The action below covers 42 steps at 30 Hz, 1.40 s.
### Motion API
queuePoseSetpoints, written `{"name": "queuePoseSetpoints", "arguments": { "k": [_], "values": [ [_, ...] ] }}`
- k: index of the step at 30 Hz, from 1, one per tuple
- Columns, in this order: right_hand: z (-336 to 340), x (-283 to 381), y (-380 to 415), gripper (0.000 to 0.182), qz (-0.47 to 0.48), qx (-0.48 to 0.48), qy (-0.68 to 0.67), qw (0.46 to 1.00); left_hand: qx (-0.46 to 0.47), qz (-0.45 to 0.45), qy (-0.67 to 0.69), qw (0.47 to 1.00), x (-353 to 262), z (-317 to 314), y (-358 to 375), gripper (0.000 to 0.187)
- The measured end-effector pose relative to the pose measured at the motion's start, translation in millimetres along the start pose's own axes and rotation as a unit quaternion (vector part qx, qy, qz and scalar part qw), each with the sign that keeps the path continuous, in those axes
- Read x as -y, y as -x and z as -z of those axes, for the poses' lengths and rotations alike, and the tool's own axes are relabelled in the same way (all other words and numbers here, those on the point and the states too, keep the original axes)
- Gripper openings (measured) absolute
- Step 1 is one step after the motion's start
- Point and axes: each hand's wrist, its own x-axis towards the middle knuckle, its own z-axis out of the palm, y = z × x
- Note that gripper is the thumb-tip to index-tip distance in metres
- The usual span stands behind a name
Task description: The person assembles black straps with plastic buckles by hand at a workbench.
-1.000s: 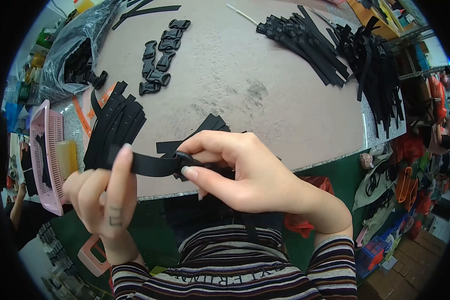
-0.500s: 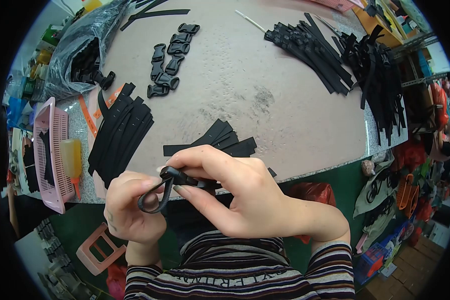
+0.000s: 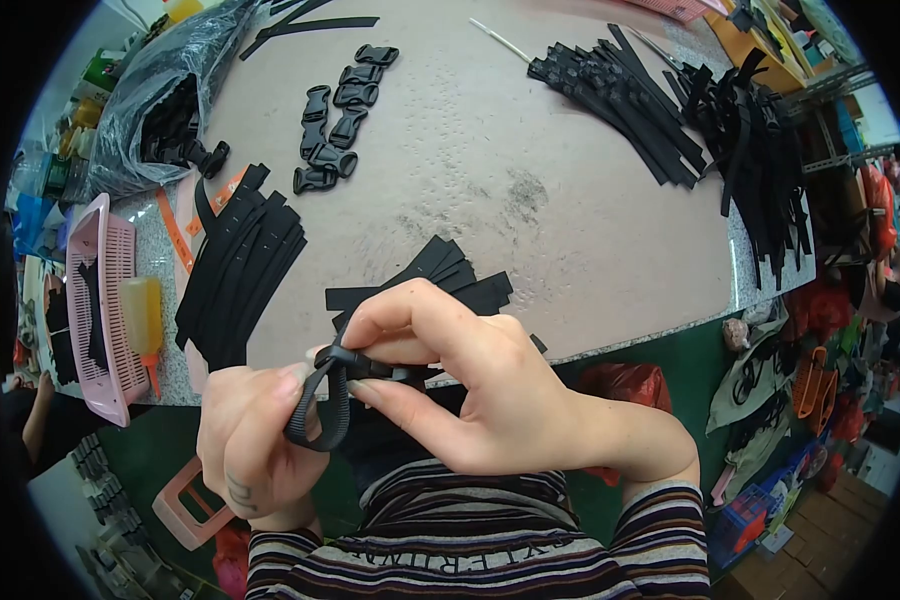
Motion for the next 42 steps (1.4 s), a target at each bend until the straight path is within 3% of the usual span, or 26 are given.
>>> {"name": "queuePoseSetpoints", "arguments": {
  "k": [6, 11, 15, 18, 22, 24, 26, 27, 28, 29, 30, 33, 36, 37, 38, 40, 41, 42],
  "values": [
    [-0.9, 0.2, 0.5, 0.034, 0.003, -0.013, -0.018, 1.0, 0.034, 0.003, -0.023, 0.999, -3.2, 6.8, -0.2, 0.03],
    [6.2, 14.0, -1.4, 0.04, 0.049, 0.051, 0.085, 0.994, 0.011, -0.026, -0.065, 0.997, -2.2, 0.3, -3.7, 0.028],
    [0.3, 8.5, -0.6, 0.033, 0.048, -0.017, 0.048, 0.998, 0.035, -0.034, -0.082, 0.995, -2.7, 7.4, -9.2, 0.028],
    [-3.2, 2.1, 0.5, 0.031, 0.068, -0.037, 0.044, 0.996, -0.006, -0.073, -0.055, 0.996, 2.4, 4.2, 1.2, 0.025],
    [10.7, 2.8, -3.2, 0.032, 0.108, 0.025, 0.086, 0.99, 0.065, -0.033, 0.066, 0.995, 10.1, 11.1, -6.2, 0.025],
    [17.6, 2.2, -4.3, 0.032, 0.13, 0.061, 0.102, 0.984, 0.021, 0.107, 0.251, 0.962, 10.1, 6.3, -14.1, 0.037],
    [19.1, -1.0, -4.1, 0.033, 0.15, 0.095, 0.112, 0.978, 0.056, 0.225, 0.295, 0.927, 13.0, 14.9, -22.2, 0.047],
    [15.8, -5.2, -5.4, 0.034, 0.185, 0.093, 0.119, 0.971, 0.138, 0.194, 0.269, 0.933, 17.8, 16.0, -30.4, 0.045],
    [15.8, -4.3, -5.2, 0.034, 0.174, 0.094, 0.118, 0.973, 0.162, 0.173, 0.321, 0.917, 20.4, 9.4, -23.1, 0.038],
    [16.9, -2.8, -5.4, 0.035, 0.164, 0.095, 0.119, 0.975, 0.125, 0.112, 0.283, 0.944, 24.0, 1.4, -20.1, 0.025],
    [17.9, -2.0, -5.6, 0.035, 0.154, 0.094, 0.12, 0.976, 0.088, 0.05, 0.243, 0.965, 26.5, -4.0, -20.0, 0.026],
    [17.4, -3.9, -4.6, 0.034, 0.144, 0.103, 0.089, 0.98, 0.126, 0.133, 0.328, 0.927, 22.5, 1.6, -23.8, 0.014],
    [15.5, -1.3, -5.8, 0.032, 0.103, 0.14, 0.052, 0.983, 0.042, 0.316, 0.29, 0.902, 24.5, -8.2, -16.1, 0.009],
    [14.6, 0.0, -5.3, 0.031, 0.084, 0.153, 0.038, 0.984, 0.025, 0.306, 0.285, 0.908, 39.2, -9.3, -17.7, 0.008],
    [14.3, -0.1, -4.4, 0.031, 0.047, 0.137, 0.017, 0.989, 0.026, 0.331, 0.318, 0.888, 41.0, -7.6, -22.5, 0.003],
    [13.5, 0.2, -1.1, 0.029, -0.026, 0.099, -0.022, 0.994, 0.059, 0.334, 0.419, 0.842, 59.4, -5.7, -13.6, 0.027],
    [13.5, 6.1, -0.4, 0.028, -0.098, 0.087, -0.064, 0.989, 0.036, 0.374, 0.595, 0.711, 61.5, -8.6, -10.9, 0.048],
    [13.2, 8.9, -0.1, 0.028, -0.134, 0.081, -0.1, 0.983, 0.014, 0.395, 0.741, 0.543, 63.6, -12.9, -7.9, 0.069]
  ]
}}
